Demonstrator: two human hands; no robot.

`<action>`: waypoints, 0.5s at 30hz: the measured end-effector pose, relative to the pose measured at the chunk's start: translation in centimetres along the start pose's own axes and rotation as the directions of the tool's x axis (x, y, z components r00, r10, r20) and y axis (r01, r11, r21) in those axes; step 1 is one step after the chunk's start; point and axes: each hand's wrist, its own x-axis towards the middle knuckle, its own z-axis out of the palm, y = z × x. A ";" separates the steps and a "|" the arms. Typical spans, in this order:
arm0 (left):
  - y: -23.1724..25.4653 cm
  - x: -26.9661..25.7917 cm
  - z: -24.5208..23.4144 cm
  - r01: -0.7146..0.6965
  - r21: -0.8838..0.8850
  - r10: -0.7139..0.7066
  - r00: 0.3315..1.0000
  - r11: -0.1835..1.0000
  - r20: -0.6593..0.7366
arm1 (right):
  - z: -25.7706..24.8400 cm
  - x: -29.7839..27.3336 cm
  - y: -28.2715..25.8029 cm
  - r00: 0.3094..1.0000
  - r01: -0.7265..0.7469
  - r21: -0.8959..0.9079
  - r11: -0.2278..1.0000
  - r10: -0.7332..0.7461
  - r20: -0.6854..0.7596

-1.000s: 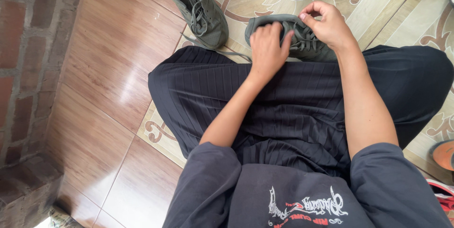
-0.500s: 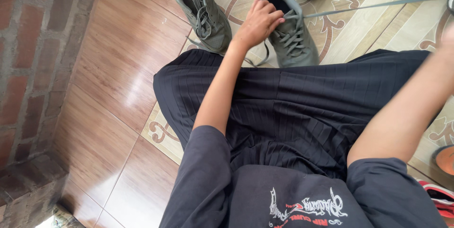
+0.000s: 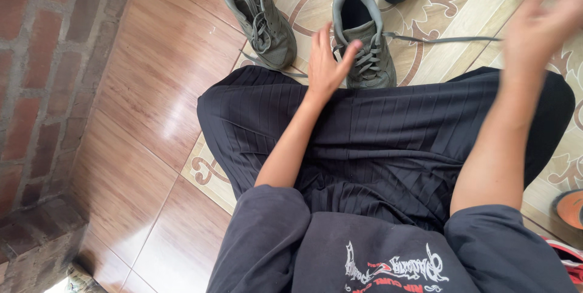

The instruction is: The person sits on the floor and unlaces a pair of grey sneakers, then relaces them. They repeat the process with a second pair of grey sneakers and begin unlacing a brown boot at the end.

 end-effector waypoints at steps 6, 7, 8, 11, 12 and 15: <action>-2.6 -0.6 2.0 -0.062 -0.227 0.085 0.992 0.972 0.094 | 8.8 -3.2 -10.2 0.871 -0.093 0.356 0.930 -0.097 0.481; -3.0 -0.2 2.0 -0.076 -0.235 0.102 0.990 0.969 0.099 | 9.2 -3.4 -10.9 0.846 -0.215 0.321 0.922 0.011 0.534; -3.4 0.3 2.0 -0.093 -0.245 0.121 0.987 0.965 0.101 | 9.6 -3.4 -11.5 0.807 -0.330 0.280 0.901 0.116 0.580; -3.6 0.9 1.3 -0.187 -0.164 0.190 0.982 0.969 -0.001 | 9.4 -2.8 -11.4 0.755 -0.376 0.209 0.903 0.167 0.634; -3.6 1.0 0.7 -0.220 -0.113 0.215 0.975 0.969 -0.051 | 9.1 -2.6 -11.1 0.753 -0.343 0.199 0.918 0.142 0.642; -3.1 1.1 -1.4 0.179 -0.047 -0.172 0.977 0.983 0.124 | 7.4 -2.4 -10.5 0.664 -0.370 0.079 0.926 0.204 0.720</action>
